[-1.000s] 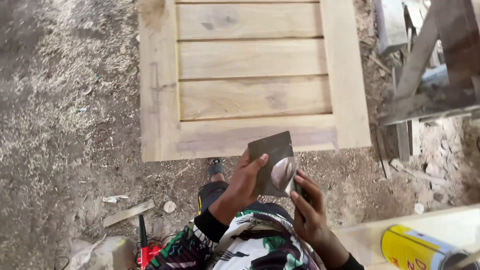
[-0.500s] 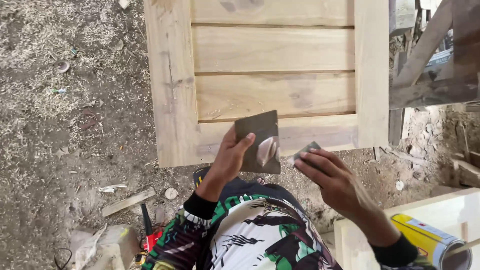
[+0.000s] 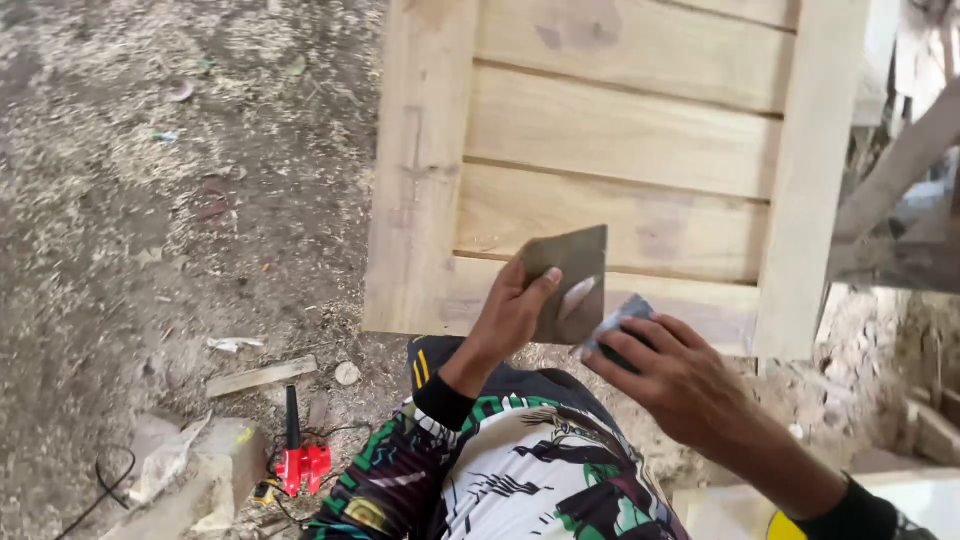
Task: Applying wood filler and sanding gaps on a wooden door.
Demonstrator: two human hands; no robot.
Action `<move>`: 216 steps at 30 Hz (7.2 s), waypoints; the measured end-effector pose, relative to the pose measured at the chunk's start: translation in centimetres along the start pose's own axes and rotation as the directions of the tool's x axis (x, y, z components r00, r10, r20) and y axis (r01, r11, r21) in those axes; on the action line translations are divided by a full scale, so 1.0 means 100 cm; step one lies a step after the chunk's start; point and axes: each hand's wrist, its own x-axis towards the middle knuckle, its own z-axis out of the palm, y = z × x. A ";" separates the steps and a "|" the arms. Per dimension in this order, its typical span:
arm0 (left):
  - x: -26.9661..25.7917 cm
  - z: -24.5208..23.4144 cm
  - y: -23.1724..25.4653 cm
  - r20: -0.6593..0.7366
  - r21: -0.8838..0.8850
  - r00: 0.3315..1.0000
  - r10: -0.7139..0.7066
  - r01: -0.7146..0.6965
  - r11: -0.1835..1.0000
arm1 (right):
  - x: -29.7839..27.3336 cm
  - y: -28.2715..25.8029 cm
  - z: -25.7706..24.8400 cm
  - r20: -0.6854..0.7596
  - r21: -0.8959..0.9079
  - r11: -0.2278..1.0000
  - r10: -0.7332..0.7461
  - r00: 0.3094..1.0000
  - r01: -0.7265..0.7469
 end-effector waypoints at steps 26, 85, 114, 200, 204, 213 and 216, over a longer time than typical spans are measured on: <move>-0.155 0.148 -0.030 -0.792 -0.285 0.593 0.144 -0.569 0.771 | -0.156 0.236 0.196 -0.155 0.652 0.757 0.179 0.972 -0.036; -0.316 0.169 -0.204 -0.850 0.465 -0.517 0.099 -0.651 0.600 | 0.149 0.034 0.224 0.137 -0.074 0.599 -0.786 0.603 0.798; -0.239 -0.084 -0.002 -0.895 0.290 0.248 0.370 -0.308 0.906 | 0.155 0.029 0.207 -0.034 0.113 0.887 -0.447 0.894 0.447; 0.041 -0.204 0.212 0.222 0.531 0.917 -0.330 0.170 0.830 | 0.260 -0.193 0.341 0.555 0.825 -0.525 0.682 -0.476 0.210; 0.023 -0.174 0.200 0.209 0.556 0.917 -0.339 0.174 0.813 | 0.283 -0.219 0.326 0.214 0.967 -0.250 0.671 -0.710 0.055; 0.008 -0.125 0.161 0.349 0.374 0.836 -0.424 0.291 0.881 | 0.197 -0.284 0.306 0.266 0.962 -0.178 0.771 -0.578 0.206; 0.008 -0.106 0.145 0.321 0.396 0.814 -0.484 0.349 0.850 | 0.123 -0.296 0.251 0.315 0.919 -0.157 0.844 -0.433 0.362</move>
